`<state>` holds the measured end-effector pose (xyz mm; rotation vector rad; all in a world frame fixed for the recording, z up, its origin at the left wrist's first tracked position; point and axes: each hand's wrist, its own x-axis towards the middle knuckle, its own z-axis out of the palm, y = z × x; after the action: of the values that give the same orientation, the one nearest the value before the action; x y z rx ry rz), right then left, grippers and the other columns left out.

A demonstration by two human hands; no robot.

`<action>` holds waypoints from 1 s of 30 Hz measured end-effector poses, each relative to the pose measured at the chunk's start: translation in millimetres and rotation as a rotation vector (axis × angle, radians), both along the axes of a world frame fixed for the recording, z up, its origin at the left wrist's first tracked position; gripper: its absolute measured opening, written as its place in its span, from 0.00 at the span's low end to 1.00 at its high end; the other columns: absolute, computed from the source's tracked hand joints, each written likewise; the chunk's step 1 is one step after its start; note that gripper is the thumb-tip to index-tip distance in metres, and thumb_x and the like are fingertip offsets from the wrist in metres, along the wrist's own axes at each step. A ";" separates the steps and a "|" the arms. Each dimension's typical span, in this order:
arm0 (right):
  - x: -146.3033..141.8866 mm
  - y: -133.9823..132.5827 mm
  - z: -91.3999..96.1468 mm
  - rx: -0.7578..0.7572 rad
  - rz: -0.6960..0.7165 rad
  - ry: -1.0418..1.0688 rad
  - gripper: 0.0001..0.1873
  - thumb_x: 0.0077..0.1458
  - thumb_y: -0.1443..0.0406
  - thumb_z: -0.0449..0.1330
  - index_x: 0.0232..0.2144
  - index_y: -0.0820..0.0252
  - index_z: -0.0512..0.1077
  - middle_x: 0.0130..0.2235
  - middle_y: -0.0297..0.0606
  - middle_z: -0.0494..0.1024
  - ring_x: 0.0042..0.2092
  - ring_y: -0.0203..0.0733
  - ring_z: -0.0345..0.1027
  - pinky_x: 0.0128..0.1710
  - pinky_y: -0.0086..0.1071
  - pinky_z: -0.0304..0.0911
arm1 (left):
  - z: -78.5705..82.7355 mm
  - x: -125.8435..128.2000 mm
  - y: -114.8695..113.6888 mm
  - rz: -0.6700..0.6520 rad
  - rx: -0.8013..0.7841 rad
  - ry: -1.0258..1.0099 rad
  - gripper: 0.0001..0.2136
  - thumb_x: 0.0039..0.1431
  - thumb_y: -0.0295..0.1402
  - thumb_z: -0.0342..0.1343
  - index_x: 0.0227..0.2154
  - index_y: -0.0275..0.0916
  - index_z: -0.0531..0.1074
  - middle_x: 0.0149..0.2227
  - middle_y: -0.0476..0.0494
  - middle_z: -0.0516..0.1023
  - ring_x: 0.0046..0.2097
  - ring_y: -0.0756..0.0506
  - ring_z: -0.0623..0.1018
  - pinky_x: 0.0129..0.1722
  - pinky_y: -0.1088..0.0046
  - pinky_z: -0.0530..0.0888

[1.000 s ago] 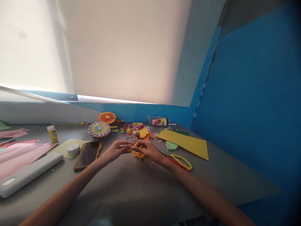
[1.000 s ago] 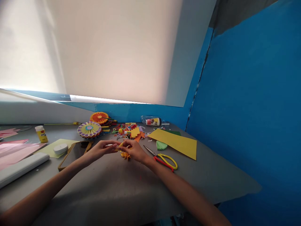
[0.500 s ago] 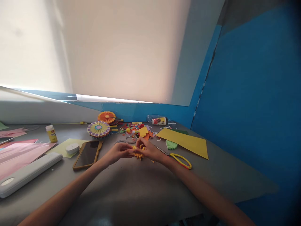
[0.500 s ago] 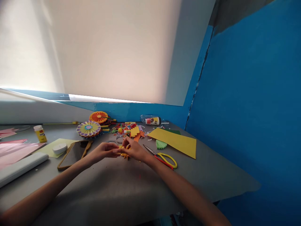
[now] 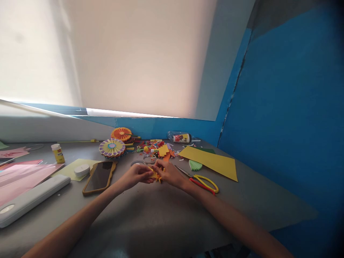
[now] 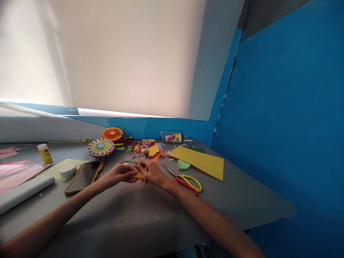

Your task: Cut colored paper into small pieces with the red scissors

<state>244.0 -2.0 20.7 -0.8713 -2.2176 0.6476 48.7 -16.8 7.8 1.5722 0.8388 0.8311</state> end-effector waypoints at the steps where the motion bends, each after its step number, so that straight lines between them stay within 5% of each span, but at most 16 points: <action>1: 0.3 -0.1 0.4 -0.004 0.001 0.002 0.19 0.62 0.53 0.48 0.29 0.61 0.67 0.29 0.34 0.69 0.30 0.36 0.62 0.29 0.28 0.56 | 0.5 -0.1 -0.2 0.002 0.008 0.010 0.18 0.52 0.43 0.60 0.38 0.33 0.75 0.35 0.39 0.80 0.38 0.43 0.80 0.44 0.63 0.75; 9: 0.8 -2.3 0.6 -0.008 0.132 -0.001 0.11 0.60 0.64 0.53 0.44 0.61 0.69 0.42 0.40 0.74 0.42 0.40 0.69 0.41 0.32 0.64 | -1.3 -7.7 5.7 0.149 0.038 0.016 0.20 0.49 0.47 0.60 0.32 0.31 0.74 0.30 0.40 0.80 0.36 0.41 0.80 0.43 0.61 0.75; 22: 9.9 8.1 -3.3 0.679 0.197 -0.290 0.22 0.60 0.75 0.48 0.56 0.60 0.62 0.51 0.47 0.72 0.53 0.45 0.66 0.51 0.41 0.64 | 6.9 -11.8 4.3 0.099 -0.114 -0.172 0.18 0.49 0.40 0.63 0.38 0.30 0.76 0.40 0.37 0.79 0.45 0.42 0.78 0.54 0.63 0.68; 30: 9.9 8.2 -0.5 0.759 0.211 -0.316 0.19 0.62 0.74 0.45 0.52 0.64 0.66 0.49 0.52 0.73 0.52 0.49 0.66 0.52 0.46 0.63 | 4.7 -10.8 6.3 0.076 -0.111 -0.195 0.17 0.51 0.42 0.61 0.38 0.32 0.77 0.43 0.38 0.79 0.49 0.43 0.75 0.57 0.65 0.65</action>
<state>253.9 6.3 20.1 -0.3598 -2.5588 -0.2804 37.9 -10.5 12.5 1.3449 0.7933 0.9598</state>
